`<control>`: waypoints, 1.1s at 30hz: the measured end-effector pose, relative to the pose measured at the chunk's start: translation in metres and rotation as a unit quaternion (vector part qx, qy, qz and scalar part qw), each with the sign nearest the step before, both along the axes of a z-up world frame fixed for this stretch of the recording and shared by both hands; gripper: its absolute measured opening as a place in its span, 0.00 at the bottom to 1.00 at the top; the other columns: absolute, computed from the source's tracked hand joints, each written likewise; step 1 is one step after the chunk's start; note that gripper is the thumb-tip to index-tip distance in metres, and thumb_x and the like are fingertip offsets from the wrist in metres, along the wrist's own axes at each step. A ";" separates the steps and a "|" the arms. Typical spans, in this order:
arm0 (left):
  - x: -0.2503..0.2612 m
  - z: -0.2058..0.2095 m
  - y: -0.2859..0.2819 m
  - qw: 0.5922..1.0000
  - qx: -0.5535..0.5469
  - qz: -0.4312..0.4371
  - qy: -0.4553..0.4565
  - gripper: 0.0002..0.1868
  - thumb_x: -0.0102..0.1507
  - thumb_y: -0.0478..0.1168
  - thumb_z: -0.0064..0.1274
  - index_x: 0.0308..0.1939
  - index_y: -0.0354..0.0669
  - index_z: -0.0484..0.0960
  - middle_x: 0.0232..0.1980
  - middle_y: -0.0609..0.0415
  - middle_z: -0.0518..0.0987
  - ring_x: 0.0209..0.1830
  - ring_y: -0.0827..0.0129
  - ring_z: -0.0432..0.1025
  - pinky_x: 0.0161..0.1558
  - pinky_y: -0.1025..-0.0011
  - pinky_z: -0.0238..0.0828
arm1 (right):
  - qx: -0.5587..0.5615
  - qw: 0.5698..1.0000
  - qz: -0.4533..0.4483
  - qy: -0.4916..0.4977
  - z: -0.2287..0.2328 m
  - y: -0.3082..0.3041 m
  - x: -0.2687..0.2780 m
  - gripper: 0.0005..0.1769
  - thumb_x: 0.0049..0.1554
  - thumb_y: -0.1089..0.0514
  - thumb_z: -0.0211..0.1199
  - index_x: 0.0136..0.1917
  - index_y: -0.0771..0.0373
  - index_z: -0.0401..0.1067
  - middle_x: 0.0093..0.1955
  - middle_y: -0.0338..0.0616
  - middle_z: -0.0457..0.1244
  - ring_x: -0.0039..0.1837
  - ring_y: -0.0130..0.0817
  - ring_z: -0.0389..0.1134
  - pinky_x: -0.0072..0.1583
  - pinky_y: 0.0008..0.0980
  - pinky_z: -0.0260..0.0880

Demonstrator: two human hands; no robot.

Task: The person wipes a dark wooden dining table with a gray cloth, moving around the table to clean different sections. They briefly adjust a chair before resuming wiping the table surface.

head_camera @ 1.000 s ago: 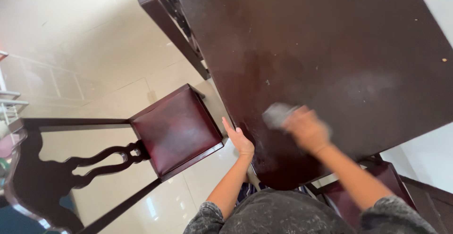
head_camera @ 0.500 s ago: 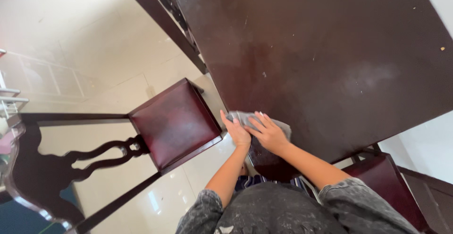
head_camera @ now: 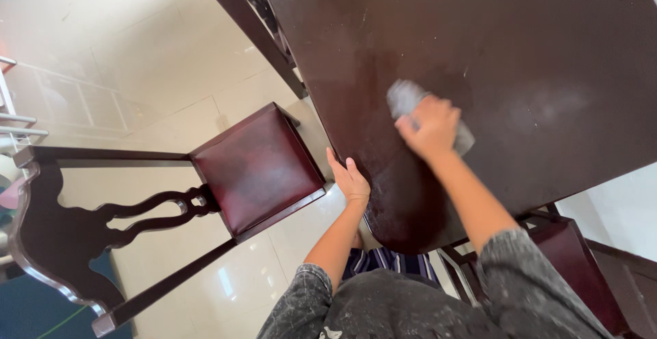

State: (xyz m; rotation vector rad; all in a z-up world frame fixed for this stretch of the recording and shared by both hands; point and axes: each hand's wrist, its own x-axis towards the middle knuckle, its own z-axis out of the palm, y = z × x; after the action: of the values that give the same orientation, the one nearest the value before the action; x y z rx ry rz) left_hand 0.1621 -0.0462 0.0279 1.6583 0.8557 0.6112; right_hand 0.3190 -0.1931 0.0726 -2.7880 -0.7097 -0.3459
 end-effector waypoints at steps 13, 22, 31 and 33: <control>0.002 0.002 0.001 0.999 0.012 0.016 0.027 0.35 0.69 0.48 0.39 0.77 0.34 0.55 0.75 0.32 0.66 0.73 0.40 0.63 0.72 0.57 0.56 | 0.005 0.997 -0.030 -0.075 0.033 0.017 0.012 0.17 0.62 0.48 0.63 0.64 0.48 0.74 0.58 0.45 0.62 0.57 0.49 0.60 0.52 0.48 0.60; 0.000 -0.022 0.000 0.998 0.044 0.032 0.029 0.32 0.69 0.45 0.41 0.75 0.32 0.61 0.73 0.31 0.68 0.72 0.40 0.64 0.71 0.57 0.58 | 0.031 0.962 0.266 -0.056 0.013 0.018 -0.064 0.22 0.54 0.49 0.63 0.61 0.58 0.72 0.48 0.46 0.61 0.47 0.47 0.62 0.46 0.44 0.63; 0.005 -0.018 0.003 0.998 0.016 0.021 0.051 0.34 0.69 0.44 0.44 0.78 0.35 0.57 0.72 0.33 0.69 0.71 0.42 0.66 0.70 0.57 0.60 | 0.016 0.995 0.098 -0.031 -0.014 0.016 -0.024 0.15 0.57 0.53 0.63 0.57 0.56 0.75 0.45 0.47 0.59 0.46 0.47 0.64 0.42 0.45 0.65; 0.002 -0.014 0.002 0.997 0.007 0.005 0.079 0.37 0.68 0.45 0.45 0.79 0.37 0.54 0.73 0.34 0.68 0.71 0.43 0.65 0.69 0.57 0.60 | -0.001 0.995 0.095 -0.009 -0.021 0.014 -0.034 0.11 0.59 0.53 0.63 0.54 0.56 0.74 0.46 0.49 0.60 0.47 0.49 0.65 0.43 0.46 0.67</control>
State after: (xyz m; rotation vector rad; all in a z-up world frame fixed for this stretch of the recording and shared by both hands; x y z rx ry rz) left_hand 0.1646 -0.0441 0.0141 1.7334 0.9753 0.5000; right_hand 0.2852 -0.1791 0.0518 -2.6928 -0.9707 -0.3331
